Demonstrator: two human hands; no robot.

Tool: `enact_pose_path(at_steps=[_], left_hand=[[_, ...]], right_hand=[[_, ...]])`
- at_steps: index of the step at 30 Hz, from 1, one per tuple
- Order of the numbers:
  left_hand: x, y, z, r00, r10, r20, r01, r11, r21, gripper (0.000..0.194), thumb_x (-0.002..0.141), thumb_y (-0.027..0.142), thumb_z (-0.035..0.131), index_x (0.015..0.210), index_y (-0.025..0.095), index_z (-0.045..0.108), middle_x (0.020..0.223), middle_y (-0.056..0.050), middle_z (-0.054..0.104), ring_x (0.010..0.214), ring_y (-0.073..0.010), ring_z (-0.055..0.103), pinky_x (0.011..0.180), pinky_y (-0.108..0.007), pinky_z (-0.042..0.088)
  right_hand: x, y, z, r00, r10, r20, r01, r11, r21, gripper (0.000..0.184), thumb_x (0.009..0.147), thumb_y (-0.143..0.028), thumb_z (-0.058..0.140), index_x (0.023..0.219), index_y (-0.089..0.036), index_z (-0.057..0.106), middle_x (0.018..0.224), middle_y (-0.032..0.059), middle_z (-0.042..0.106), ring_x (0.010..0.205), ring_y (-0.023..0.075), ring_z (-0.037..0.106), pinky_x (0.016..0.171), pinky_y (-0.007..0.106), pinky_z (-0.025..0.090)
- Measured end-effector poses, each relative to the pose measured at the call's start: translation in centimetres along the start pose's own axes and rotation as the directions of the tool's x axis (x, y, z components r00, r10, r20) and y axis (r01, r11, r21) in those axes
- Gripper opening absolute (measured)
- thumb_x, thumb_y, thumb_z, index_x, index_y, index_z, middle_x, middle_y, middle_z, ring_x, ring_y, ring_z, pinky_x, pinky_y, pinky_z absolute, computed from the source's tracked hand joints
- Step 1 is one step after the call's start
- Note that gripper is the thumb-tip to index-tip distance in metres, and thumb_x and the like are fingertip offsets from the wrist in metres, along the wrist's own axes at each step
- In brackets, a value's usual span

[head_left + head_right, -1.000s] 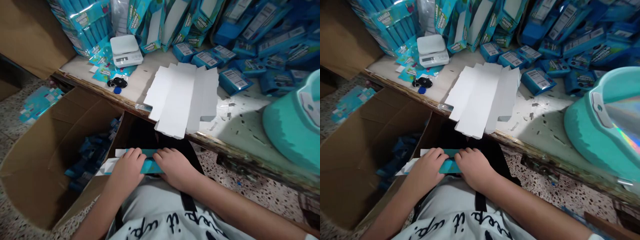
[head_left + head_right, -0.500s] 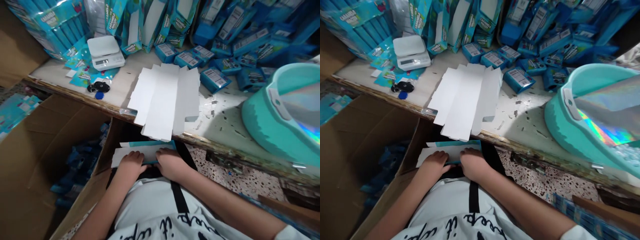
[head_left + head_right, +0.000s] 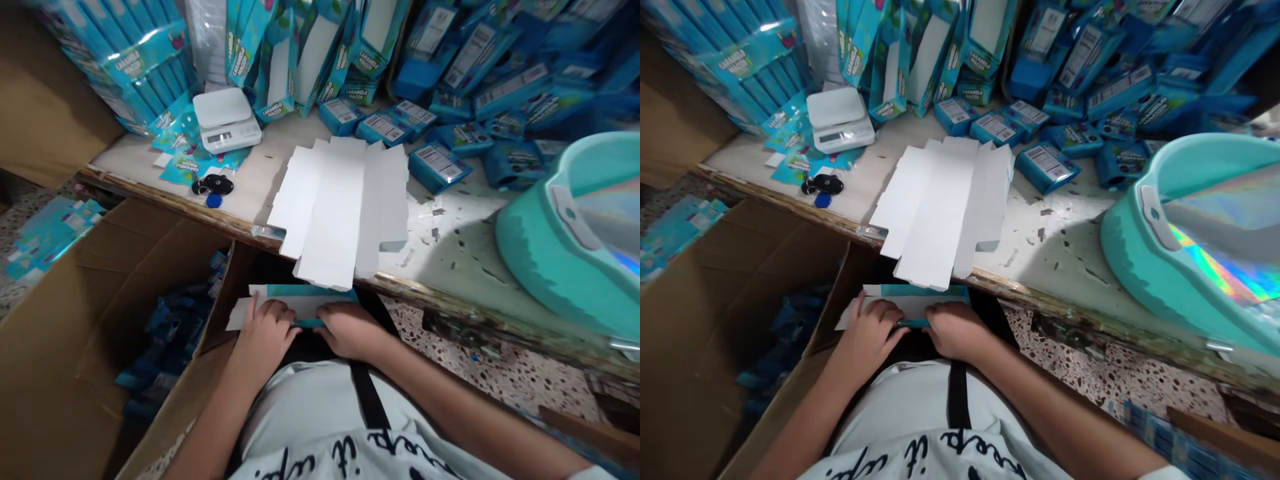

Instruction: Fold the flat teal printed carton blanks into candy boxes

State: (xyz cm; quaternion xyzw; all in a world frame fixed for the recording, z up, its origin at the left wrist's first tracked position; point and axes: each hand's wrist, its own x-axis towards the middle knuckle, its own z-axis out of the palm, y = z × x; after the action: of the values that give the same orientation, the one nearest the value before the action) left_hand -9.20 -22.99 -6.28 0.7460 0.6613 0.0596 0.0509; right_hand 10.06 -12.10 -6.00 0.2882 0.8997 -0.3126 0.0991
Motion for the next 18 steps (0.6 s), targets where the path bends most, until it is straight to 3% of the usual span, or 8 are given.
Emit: enact_pose_path(at_steps=[1,3,4,7,9,12,14,18], left_hand=[[-0.4,-0.3,-1.4,0.992,-0.034,-0.126,0.035,0.999,0.008,0.023,0.086,0.026,0.071,0.108,0.021,0.066,0.115,-0.013,0.067,0.116,-0.0342,0.062,0.109,-0.067,0.037],[-1.5,-1.1,-4.4,0.828,-0.222,-0.514,0.187,0.975,-0.121,0.057,0.074,0.029,0.084,0.125,0.025,0.059,0.134,-0.015,0.057,0.131,-0.0379,0.051,0.113,-0.067,0.034],[-1.9,-1.5,-5.9,0.758,-0.323,-0.566,0.204,0.942,-0.265,0.078,0.068,0.035,0.088,0.137,0.028,0.051,0.141,-0.016,0.052,0.135,-0.0395,0.048,0.112,-0.066,0.038],[-2.2,-2.2,-9.2,0.712,-0.532,-0.458,0.056,0.693,-0.719,0.109,0.062,0.049,0.089,0.152,0.042,0.027,0.148,-0.009,0.048,0.127,-0.0393,0.058,0.100,-0.064,0.053],[-1.4,-1.8,-10.2,0.661,-0.609,-0.439,-0.069,0.533,-0.843,0.101,0.067,0.040,0.088,0.149,0.050,0.030,0.149,-0.002,0.048,0.125,-0.0356,0.060,0.100,-0.061,0.055],[0.6,-0.3,-9.7,0.517,-0.745,-0.421,-0.211,0.366,-0.906,0.073,0.076,0.030,0.083,0.139,0.046,0.048,0.147,0.003,0.051,0.134,-0.0298,0.054,0.110,-0.054,0.048],[2.3,1.1,-8.8,0.529,-0.767,-0.364,-0.271,0.254,-0.928,0.064,0.081,0.034,0.079,0.138,0.042,0.050,0.137,-0.001,0.060,0.129,-0.0276,0.058,0.111,-0.053,0.047],[4.8,4.2,-7.7,0.698,-0.650,-0.300,-0.279,0.139,-0.950,0.089,0.086,0.030,0.074,0.153,0.048,0.018,0.140,-0.007,0.059,0.125,-0.0280,0.063,0.104,-0.055,0.052]], right_hand=[[-0.3,0.1,-0.8,1.000,-0.018,-0.025,0.019,0.999,0.038,0.018,0.093,-0.030,0.058,0.099,-0.015,0.066,0.093,0.0118,0.073,0.082,0.0237,0.068,0.068,0.029,0.044],[-0.8,-0.1,-2.6,0.995,-0.064,-0.074,0.073,0.990,0.117,0.023,0.095,-0.039,0.057,0.099,-0.018,0.063,0.090,0.0054,0.071,0.078,0.0173,0.065,0.067,0.025,0.043],[-1.1,-0.3,-3.4,0.990,-0.100,-0.099,0.116,0.978,0.173,0.028,0.094,-0.046,0.057,0.096,-0.018,0.062,0.085,0.0026,0.069,0.073,0.0148,0.063,0.063,0.023,0.042],[-1.3,-1.2,-4.7,0.956,-0.229,-0.185,0.283,0.885,0.370,0.045,0.087,-0.063,0.061,0.087,-0.018,0.061,0.067,-0.0030,0.057,0.056,0.0114,0.051,0.052,0.023,0.034],[-1.0,-2.0,-4.5,0.928,-0.277,-0.250,0.368,0.792,0.487,0.046,0.089,-0.062,0.059,0.094,-0.016,0.064,0.069,-0.0019,0.059,0.057,0.0123,0.051,0.054,0.023,0.036],[-0.6,-3.3,-3.1,0.876,-0.259,-0.407,0.465,0.674,0.573,0.045,0.101,-0.051,0.043,0.121,-0.015,0.062,0.101,0.0078,0.069,0.087,0.0188,0.065,0.077,0.027,0.050],[-0.6,-4.2,-2.3,0.815,-0.195,-0.546,0.522,0.654,0.547,0.050,0.104,-0.048,0.037,0.141,-0.017,0.048,0.126,0.0132,0.063,0.113,0.0234,0.062,0.095,0.033,0.049],[-1.1,-4.9,-2.6,0.626,-0.097,-0.774,0.612,0.676,0.411,0.063,0.104,-0.043,0.043,0.158,-0.028,0.014,0.147,0.0145,0.044,0.134,0.0275,0.048,0.109,0.044,0.042]])
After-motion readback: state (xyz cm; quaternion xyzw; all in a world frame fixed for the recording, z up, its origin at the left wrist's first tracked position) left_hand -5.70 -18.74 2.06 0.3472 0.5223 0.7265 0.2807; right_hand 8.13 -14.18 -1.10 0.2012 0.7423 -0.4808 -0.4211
